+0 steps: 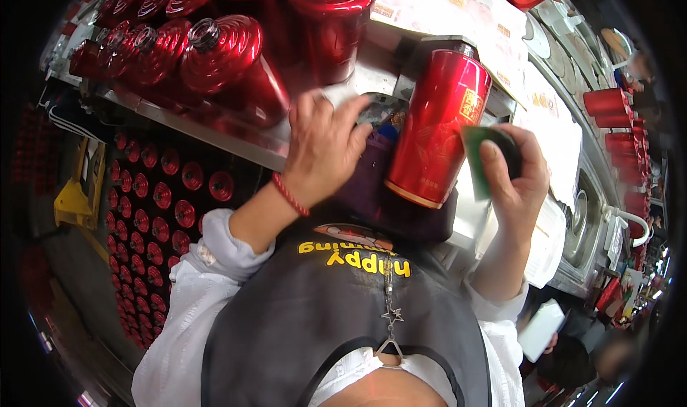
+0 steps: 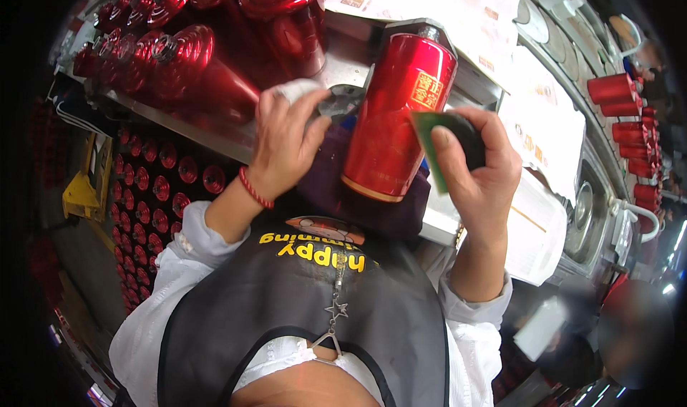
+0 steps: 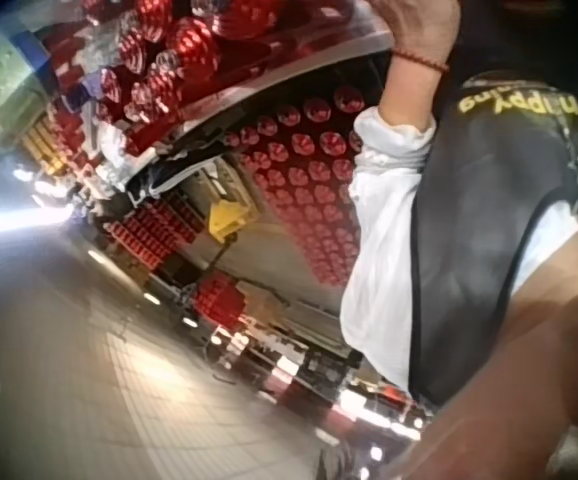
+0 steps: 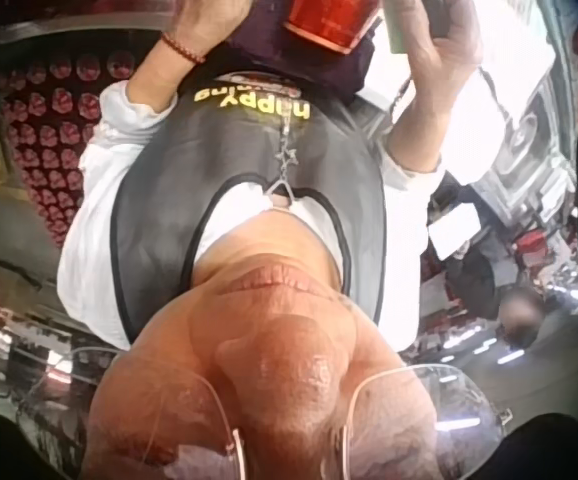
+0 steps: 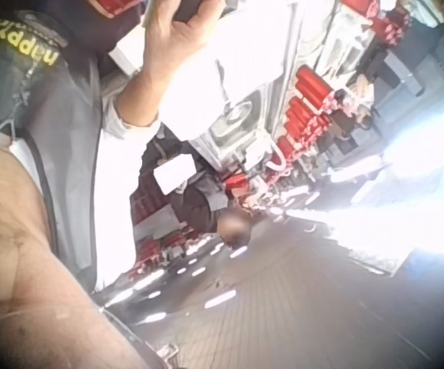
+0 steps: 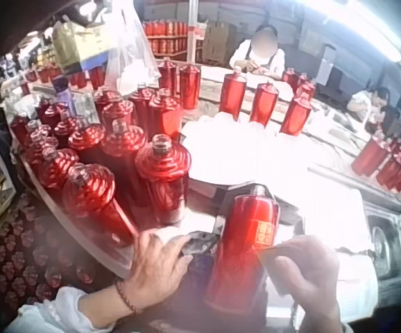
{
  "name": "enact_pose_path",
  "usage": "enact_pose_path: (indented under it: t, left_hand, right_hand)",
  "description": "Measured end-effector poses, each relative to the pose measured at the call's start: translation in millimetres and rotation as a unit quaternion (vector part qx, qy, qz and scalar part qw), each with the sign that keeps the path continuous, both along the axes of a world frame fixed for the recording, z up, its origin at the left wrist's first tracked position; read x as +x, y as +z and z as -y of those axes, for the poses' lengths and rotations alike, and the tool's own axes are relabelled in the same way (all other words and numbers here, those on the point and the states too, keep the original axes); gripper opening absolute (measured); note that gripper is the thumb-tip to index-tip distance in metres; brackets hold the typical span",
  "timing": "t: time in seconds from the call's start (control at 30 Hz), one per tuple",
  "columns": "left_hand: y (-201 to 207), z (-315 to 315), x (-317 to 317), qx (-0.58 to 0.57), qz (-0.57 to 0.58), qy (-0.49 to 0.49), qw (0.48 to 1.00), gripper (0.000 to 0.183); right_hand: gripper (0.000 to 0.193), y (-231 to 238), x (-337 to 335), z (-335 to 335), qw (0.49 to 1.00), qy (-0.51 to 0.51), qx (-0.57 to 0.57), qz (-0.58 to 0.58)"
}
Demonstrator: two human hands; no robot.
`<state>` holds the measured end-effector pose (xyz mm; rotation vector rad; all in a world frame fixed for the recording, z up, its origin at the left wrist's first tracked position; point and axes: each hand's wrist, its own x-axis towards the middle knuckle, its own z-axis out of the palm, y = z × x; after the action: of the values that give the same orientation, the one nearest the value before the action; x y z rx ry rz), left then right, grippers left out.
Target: The person applies a sticker label to a red cylindrical bottle, smooths it with a green card, and uses a wooden stick to press the edges. The person repeats this process on multiple bottles, handling them one at a time.
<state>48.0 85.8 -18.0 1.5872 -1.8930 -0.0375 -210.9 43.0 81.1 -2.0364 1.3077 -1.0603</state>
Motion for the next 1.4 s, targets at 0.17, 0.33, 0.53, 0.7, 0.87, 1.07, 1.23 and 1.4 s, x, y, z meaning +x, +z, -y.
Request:
enact_pose_path:
  t: [0.17,0.33,0.53,0.7,0.87,1.07,1.23,1.4]
  left_hand:
    - [-5.8,21.6,-6.7,0.133,0.075,0.061,0.986,0.048]
    - [-2.7,26.5,-8.4,0.205,0.058,0.069,0.974,0.057]
    - [-4.8,37.2,-15.4,0.22,0.031,0.047,0.974,0.054]
    - [-21.4,48.6,-1.1,0.241,-0.021,-0.017,0.97,0.062]
    - [-2.8,47.1,-7.8,0.221,-0.015,-0.005,0.975,0.063]
    - [14.9,64.9,-16.1,0.309,0.075,-0.014,0.948,0.05]
    - [-18.1,67.8,0.5,0.183,0.071,-0.045,0.979,0.032]
    - [1.7,53.1,-6.0,0.202,-0.204,0.004,0.958,0.051]
  right_hand:
    - [0.033,-5.7,6.6,-10.2,0.931,0.109,-0.288,-0.194]
    - [0.034,-7.7,1.8,-27.5,0.938,0.278,-0.188,-0.083]
    - [0.04,-15.3,-4.1,-46.0,0.938,0.29,-0.189,-0.031]
    - [0.046,-54.0,-15.6,-41.3,0.962,0.089,-0.259,-0.003]
    - [0.03,-52.4,-24.1,-55.8,0.967,0.198,-0.103,0.122]
    - [0.036,-68.9,-17.6,-40.9,0.97,0.023,-0.228,0.076]
    - [0.041,-69.4,-25.0,-61.0,0.968,0.132,-0.202,0.073]
    - [0.017,-67.6,-34.8,-66.4,0.957,-0.063,0.072,0.272]
